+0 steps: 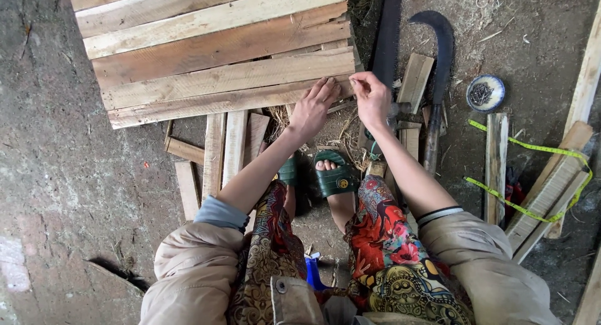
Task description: Nailing wooden planks together to create a larger wooden surface using a hammer and nails.
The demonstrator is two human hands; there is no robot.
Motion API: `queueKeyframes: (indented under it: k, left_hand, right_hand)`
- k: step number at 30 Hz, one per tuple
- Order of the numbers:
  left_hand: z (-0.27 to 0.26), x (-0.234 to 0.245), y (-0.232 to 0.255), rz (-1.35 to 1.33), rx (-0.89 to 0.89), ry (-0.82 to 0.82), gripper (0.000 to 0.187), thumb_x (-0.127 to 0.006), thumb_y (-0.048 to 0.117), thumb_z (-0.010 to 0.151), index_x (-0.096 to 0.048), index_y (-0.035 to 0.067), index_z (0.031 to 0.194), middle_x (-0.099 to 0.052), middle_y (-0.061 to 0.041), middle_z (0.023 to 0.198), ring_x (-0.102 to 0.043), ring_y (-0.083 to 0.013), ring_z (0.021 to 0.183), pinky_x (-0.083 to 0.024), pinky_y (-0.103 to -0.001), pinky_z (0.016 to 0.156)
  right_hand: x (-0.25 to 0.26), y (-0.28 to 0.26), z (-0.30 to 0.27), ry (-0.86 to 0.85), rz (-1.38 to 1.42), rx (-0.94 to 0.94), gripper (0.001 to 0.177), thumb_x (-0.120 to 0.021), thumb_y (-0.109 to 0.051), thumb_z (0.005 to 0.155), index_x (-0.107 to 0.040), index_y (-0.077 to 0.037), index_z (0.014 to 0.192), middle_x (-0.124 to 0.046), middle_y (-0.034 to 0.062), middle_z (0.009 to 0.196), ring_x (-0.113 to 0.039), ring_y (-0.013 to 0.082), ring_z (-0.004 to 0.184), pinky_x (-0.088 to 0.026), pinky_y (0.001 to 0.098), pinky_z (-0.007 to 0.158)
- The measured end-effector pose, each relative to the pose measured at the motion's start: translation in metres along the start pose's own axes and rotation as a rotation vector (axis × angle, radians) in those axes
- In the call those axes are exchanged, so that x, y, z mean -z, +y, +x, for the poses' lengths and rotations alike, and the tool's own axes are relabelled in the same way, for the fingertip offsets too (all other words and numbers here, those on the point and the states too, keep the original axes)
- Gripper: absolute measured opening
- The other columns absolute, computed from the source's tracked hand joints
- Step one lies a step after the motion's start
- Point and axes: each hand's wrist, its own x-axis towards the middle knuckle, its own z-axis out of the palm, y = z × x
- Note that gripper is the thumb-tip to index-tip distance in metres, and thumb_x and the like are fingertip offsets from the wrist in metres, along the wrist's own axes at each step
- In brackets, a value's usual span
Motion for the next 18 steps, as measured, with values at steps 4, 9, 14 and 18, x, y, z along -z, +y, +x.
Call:
queueKeyframes:
  k: [4,9,14,18]
  left_hand:
    - [-0.002,0.006,0.002,0.007,-0.003,0.001,0.062,-0.062,0.006,0.085,-0.056,0.018,0.145,-0.047,-0.007,0.15,-0.04,-0.0271,0.146,-0.044,-0.035,0.106]
    - [-0.002,0.001,0.001,0.002,-0.003,0.002,0.065,-0.063,0.004,0.082,-0.056,0.017,0.145,-0.046,-0.008,0.152,-0.039,-0.0277,0.147,-0.043,-0.036,0.109]
    - [-0.001,-0.001,0.0,-0.028,0.016,-0.004,0.065,-0.062,0.005,0.081,-0.056,0.017,0.144,-0.049,-0.007,0.149,-0.041,-0.0273,0.145,-0.044,-0.035,0.106]
    - [0.004,-0.009,0.002,-0.059,0.045,0.014,0.062,-0.063,0.006,0.081,-0.059,0.016,0.141,-0.051,-0.008,0.146,-0.043,-0.0276,0.143,-0.045,-0.036,0.105]
  right_hand:
    - [-0.002,0.014,0.003,0.025,0.22,-0.159,0.011,-0.067,-0.007,0.1,-0.074,-0.012,0.106,-0.075,0.0081,0.095,-0.071,0.0144,0.075,-0.062,0.0262,0.067]
    - [0.001,0.008,0.002,0.035,0.307,-0.236,0.009,-0.067,-0.009,0.101,-0.071,-0.01,0.109,-0.075,0.009,0.097,-0.072,0.0127,0.077,-0.064,0.0242,0.068]
    - [0.001,-0.008,0.0,0.009,0.005,-0.016,0.009,-0.074,-0.008,0.098,-0.078,-0.015,0.102,-0.073,0.0071,0.092,-0.072,0.0207,0.075,-0.06,0.0318,0.064]
    - [-0.003,-0.014,-0.003,0.039,-0.139,0.091,0.01,-0.074,-0.007,0.097,-0.078,-0.016,0.101,-0.071,0.0076,0.093,-0.072,0.024,0.075,-0.06,0.0335,0.064]
